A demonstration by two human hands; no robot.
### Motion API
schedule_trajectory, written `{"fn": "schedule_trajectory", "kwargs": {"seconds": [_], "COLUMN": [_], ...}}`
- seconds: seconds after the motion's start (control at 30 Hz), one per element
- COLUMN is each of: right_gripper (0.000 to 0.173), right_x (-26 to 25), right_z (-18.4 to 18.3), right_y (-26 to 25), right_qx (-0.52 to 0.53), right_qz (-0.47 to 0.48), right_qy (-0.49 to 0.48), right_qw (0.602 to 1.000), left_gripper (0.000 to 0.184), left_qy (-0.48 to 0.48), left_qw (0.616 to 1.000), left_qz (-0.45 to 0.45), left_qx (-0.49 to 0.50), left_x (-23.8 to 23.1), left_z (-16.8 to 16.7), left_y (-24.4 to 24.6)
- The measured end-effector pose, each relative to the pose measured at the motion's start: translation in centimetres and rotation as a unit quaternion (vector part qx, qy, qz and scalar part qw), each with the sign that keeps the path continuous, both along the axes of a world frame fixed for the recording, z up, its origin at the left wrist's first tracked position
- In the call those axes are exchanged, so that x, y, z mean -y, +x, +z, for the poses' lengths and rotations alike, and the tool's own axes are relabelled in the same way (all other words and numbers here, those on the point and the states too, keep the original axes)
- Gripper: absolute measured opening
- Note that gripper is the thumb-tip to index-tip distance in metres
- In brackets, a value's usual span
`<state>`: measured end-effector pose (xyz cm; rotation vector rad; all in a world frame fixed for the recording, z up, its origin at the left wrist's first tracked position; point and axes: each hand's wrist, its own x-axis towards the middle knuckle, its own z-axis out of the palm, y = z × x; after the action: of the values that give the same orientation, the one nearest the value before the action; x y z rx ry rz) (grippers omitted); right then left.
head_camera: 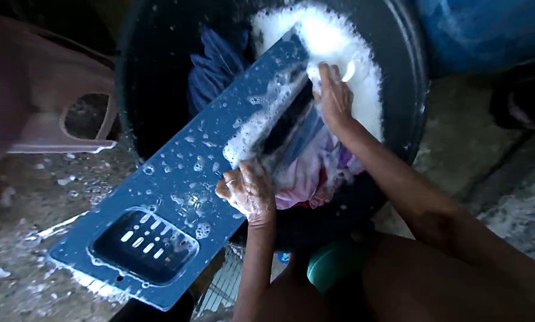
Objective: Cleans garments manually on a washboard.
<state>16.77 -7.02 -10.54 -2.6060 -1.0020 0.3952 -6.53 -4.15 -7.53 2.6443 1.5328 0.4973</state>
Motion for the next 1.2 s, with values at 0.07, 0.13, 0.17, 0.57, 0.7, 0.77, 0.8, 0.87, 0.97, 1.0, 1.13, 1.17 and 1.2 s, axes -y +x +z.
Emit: {"fn": "schedule_trajectory", "kwargs": {"seconds": [0.07,0.13,0.17,0.57,0.7,0.77,0.8,0.87,0.97,1.0,1.13,1.17,1.2], "right_gripper": [0.047,0.045,0.046,0.056,0.045,0.040,0.038,0.039,0.045,0.044,0.048,0.049,0.049], "right_x": [-0.3,0.5,1.0,8.4,7.5,5.0,3.7,1.9,1.6,1.7,0.4,0.1,0.3], "right_z": [1.9,2.4,1.6,-1.9,1.6,4.3,5.8,6.1,1.8,0.2,0.8,1.8,2.7], "right_y": [-2.5,-9.2,-10.9,0.8,-0.5,-3.2,-5.5,-10.5,-9.5,-6.8,2.2,0.6,-2.8], "right_qx": [0.017,0.009,0.002,-0.137,-0.269,-0.210,-0.185,-0.131,-0.064,-0.030,-0.029,-0.018,-0.014], "right_qz": [0.017,0.133,0.193,-0.101,-0.266,-0.171,-0.089,0.120,0.240,0.193,-0.058,-0.053,-0.017], "right_qy": [0.060,0.172,0.206,-0.153,0.166,0.228,0.221,0.192,0.136,0.113,-0.021,0.017,0.074], "right_qw": [0.998,0.976,0.959,0.973,0.911,0.935,0.953,0.965,0.959,0.974,0.998,0.998,0.997], "left_gripper": [0.027,0.024,0.025,0.023,0.033,0.031,0.028,0.028,0.028,0.026,0.021,0.022,0.023], "left_qy": [0.003,-0.005,-0.009,-0.009,-0.029,-0.027,-0.027,-0.018,-0.002,0.007,0.034,0.032,0.028], "left_qw": [1.000,1.000,1.000,1.000,1.000,0.999,0.999,0.999,1.000,1.000,0.999,0.999,0.999], "left_qz": [0.007,0.005,-0.004,-0.014,0.008,0.017,0.023,0.023,-0.004,-0.011,-0.019,-0.012,-0.009], "left_qx": [0.007,0.006,0.009,0.009,-0.003,0.003,0.008,0.022,0.013,-0.001,0.012,0.015,0.015], "left_x": [-0.1,0.0,0.0,-0.3,-0.1,-0.1,-0.1,0.0,-0.1,0.0,-0.3,-0.3,-0.1], "left_z": [-0.1,-0.3,-0.3,-0.1,0.0,-0.1,-0.1,-0.1,-0.2,-0.4,-0.6,-0.6,-0.6], "left_y": [0.5,0.2,-0.1,0.1,0.2,0.4,0.5,0.4,-0.1,-0.3,0.4,0.6,0.4]}}
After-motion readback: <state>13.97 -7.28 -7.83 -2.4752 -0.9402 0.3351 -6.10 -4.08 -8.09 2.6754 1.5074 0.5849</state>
